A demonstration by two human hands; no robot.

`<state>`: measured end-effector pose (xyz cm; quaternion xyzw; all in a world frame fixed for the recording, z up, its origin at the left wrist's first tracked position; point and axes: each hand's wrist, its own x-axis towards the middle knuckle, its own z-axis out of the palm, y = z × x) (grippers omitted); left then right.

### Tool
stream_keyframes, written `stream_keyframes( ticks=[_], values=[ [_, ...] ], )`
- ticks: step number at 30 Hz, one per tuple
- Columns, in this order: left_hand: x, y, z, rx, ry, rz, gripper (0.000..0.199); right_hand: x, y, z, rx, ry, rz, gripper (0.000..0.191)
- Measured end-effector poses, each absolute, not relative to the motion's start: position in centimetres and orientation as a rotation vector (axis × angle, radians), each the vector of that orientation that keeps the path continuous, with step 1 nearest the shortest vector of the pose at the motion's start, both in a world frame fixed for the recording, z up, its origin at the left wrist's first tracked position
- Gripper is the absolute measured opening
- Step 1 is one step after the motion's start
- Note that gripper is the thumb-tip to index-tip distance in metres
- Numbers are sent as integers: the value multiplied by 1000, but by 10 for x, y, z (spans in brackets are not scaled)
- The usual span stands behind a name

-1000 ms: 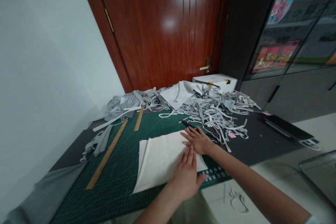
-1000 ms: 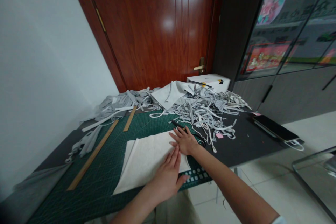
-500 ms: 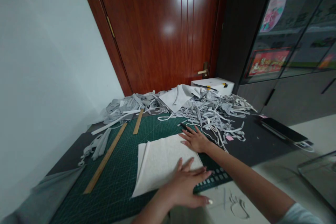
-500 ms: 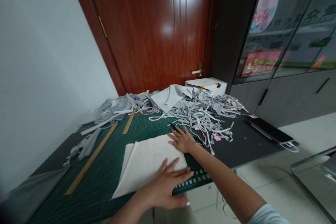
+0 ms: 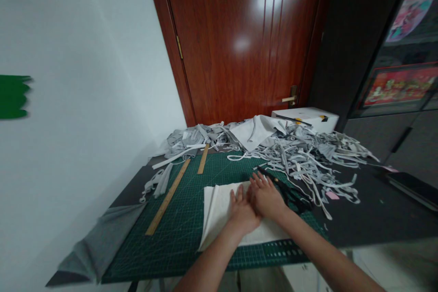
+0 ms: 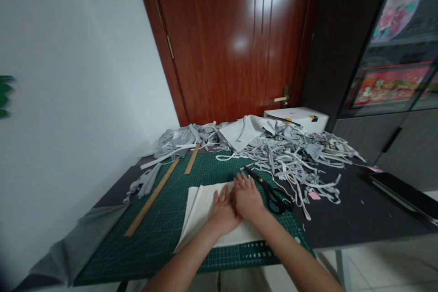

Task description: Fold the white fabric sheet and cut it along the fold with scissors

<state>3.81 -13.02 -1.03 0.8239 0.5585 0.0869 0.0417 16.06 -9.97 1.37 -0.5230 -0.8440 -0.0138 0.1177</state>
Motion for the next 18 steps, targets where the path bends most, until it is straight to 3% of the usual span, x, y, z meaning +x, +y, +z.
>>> stream_keyframes(
  ticks=[5,8,9,13,18],
  values=[
    [47,-130,-16,2560,1723,285,54,124,-127,0,-1434,-2293,300,55],
    [38,-121,3,2418,1666,275,59,140,-125,-8,-1366,-2177,503,59],
    [30,-114,13,2288,1696,253,60,147,-124,-10,-1371,-2155,518,60],
    [-23,-70,60,2059,2019,292,30,157,-123,-12,-1458,-2236,361,55],
    [-83,-35,80,1749,2530,383,43,145,-130,-10,-1480,-2356,245,55]
  ],
)
